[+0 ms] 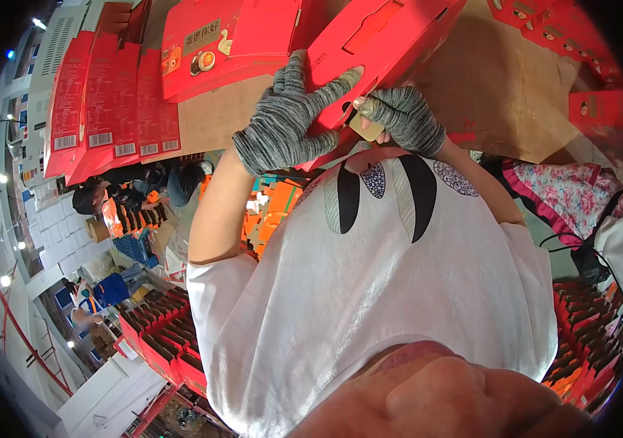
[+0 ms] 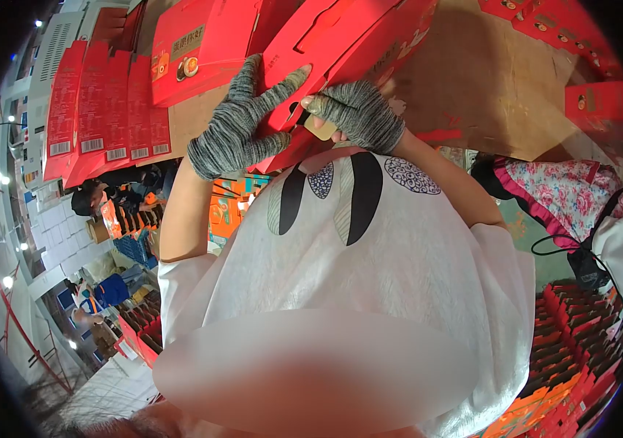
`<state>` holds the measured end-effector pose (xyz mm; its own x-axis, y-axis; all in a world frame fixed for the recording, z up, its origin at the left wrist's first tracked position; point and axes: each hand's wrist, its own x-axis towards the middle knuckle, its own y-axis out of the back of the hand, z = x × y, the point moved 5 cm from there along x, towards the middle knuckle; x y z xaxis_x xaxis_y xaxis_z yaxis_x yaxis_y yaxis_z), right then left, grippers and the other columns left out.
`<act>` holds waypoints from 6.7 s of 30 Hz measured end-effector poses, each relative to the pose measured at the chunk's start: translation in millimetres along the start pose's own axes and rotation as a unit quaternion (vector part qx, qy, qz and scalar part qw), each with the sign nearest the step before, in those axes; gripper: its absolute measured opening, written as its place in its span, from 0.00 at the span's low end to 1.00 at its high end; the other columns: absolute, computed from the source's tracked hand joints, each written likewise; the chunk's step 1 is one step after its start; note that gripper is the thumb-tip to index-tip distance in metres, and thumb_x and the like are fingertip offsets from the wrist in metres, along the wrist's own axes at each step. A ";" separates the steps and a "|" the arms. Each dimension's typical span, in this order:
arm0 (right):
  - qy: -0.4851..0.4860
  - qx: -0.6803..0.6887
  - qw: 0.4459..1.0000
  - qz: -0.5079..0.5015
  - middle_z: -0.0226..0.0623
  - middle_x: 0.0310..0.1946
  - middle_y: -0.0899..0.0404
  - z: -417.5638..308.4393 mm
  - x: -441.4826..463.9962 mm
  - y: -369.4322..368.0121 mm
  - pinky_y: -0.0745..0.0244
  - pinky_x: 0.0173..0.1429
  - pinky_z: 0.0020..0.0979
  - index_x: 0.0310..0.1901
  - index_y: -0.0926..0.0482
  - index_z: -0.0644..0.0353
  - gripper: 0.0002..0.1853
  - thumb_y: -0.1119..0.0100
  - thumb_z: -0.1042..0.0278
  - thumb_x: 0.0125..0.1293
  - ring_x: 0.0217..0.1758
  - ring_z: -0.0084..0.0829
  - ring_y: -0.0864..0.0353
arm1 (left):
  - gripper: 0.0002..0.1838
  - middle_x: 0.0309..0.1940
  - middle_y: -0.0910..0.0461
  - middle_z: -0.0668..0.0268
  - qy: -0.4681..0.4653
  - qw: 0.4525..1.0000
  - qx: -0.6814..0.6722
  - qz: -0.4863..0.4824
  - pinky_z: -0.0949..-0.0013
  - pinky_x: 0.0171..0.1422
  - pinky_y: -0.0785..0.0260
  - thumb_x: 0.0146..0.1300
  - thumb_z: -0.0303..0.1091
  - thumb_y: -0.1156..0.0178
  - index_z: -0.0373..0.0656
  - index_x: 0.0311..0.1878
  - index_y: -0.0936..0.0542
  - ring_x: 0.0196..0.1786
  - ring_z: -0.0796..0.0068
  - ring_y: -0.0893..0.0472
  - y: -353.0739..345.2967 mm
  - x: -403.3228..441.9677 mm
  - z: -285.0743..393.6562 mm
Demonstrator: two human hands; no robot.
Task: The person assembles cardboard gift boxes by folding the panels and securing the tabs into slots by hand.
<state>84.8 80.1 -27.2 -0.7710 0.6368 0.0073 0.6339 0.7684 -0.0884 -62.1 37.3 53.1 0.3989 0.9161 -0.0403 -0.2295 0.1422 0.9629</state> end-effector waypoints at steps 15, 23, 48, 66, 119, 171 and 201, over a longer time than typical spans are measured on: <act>0.452 -0.385 0.790 0.151 0.31 0.29 0.19 -19.4 -26.1 8.4 0.29 0.29 0.16 0.42 0.21 0.63 0.09 0.49 0.68 0.68 0.22 0.15 0.26 | 0.44 0.66 0.55 0.31 0.032 0.997 0.064 -0.020 0.48 0.67 0.43 0.48 0.49 0.33 0.69 0.70 0.43 0.67 0.31 0.46 -4.3 -2.6 18.9; 0.338 -0.304 0.847 0.276 0.36 0.36 0.19 -78.4 -21.2 49.2 0.26 0.43 0.27 0.45 0.22 0.60 0.09 0.46 0.71 0.64 0.39 0.31 0.20 | 0.44 0.68 0.58 0.34 0.052 0.994 0.090 -0.023 0.45 0.65 0.42 0.46 0.54 0.33 0.75 0.68 0.42 0.68 0.32 0.48 -10.7 -4.2 22.8; 0.178 -0.313 0.929 0.083 0.33 0.28 0.20 14.7 -17.3 93.2 0.31 0.37 0.31 0.37 0.19 0.65 0.17 0.50 0.58 0.67 0.30 0.24 0.27 | 0.41 0.70 0.56 0.42 0.135 0.988 -0.023 0.076 0.39 0.60 0.48 0.40 0.66 0.39 0.78 0.64 0.35 0.69 0.40 0.47 -32.4 18.0 33.6; -0.183 0.075 0.970 0.139 0.31 0.14 0.27 11.7 -12.4 15.7 0.36 0.23 0.24 0.21 0.22 0.62 0.24 0.44 0.47 0.63 0.16 0.19 0.30 | 0.39 0.64 0.46 0.39 0.082 0.987 -0.011 0.136 0.51 0.66 0.41 0.43 0.51 0.31 0.61 0.63 0.30 0.64 0.40 0.39 -14.7 17.1 10.5; 0.054 -0.423 0.890 0.161 0.46 0.27 0.21 -21.1 -14.6 75.8 0.25 0.33 0.39 0.49 0.28 0.64 0.21 0.47 0.54 0.65 0.26 0.42 0.20 | 0.48 0.58 0.31 0.56 0.105 0.901 -0.381 0.181 0.61 0.63 0.36 0.42 0.40 0.26 0.42 0.66 0.41 0.61 0.64 0.30 -43.7 -42.6 -30.8; 0.218 -0.381 0.832 0.340 0.47 0.45 0.25 -46.7 79.9 306.7 0.28 0.53 0.39 0.53 0.30 0.62 0.23 0.38 0.68 0.55 0.50 0.45 0.25 | 0.61 0.63 0.45 0.61 0.225 0.844 -0.253 0.416 0.60 0.66 0.41 0.30 0.27 0.28 0.51 0.69 0.55 0.64 0.65 0.39 -65.1 80.6 -23.1; 0.107 -0.741 0.516 0.416 0.45 0.16 0.27 -138.5 -20.4 210.1 0.34 0.28 0.44 0.19 0.25 0.59 0.15 0.48 0.58 0.57 0.21 0.44 0.26 | 0.60 0.63 0.48 0.55 0.194 0.827 -0.263 0.457 0.61 0.73 0.52 0.32 0.36 0.22 0.37 0.67 0.52 0.66 0.58 0.43 -71.8 111.8 -55.9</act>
<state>242.2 237.3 92.1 -0.2687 0.6565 0.7049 0.2134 -0.6730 0.7082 -50.6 150.5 -35.4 -0.4469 0.7674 0.4598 -0.6728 -0.6271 0.3925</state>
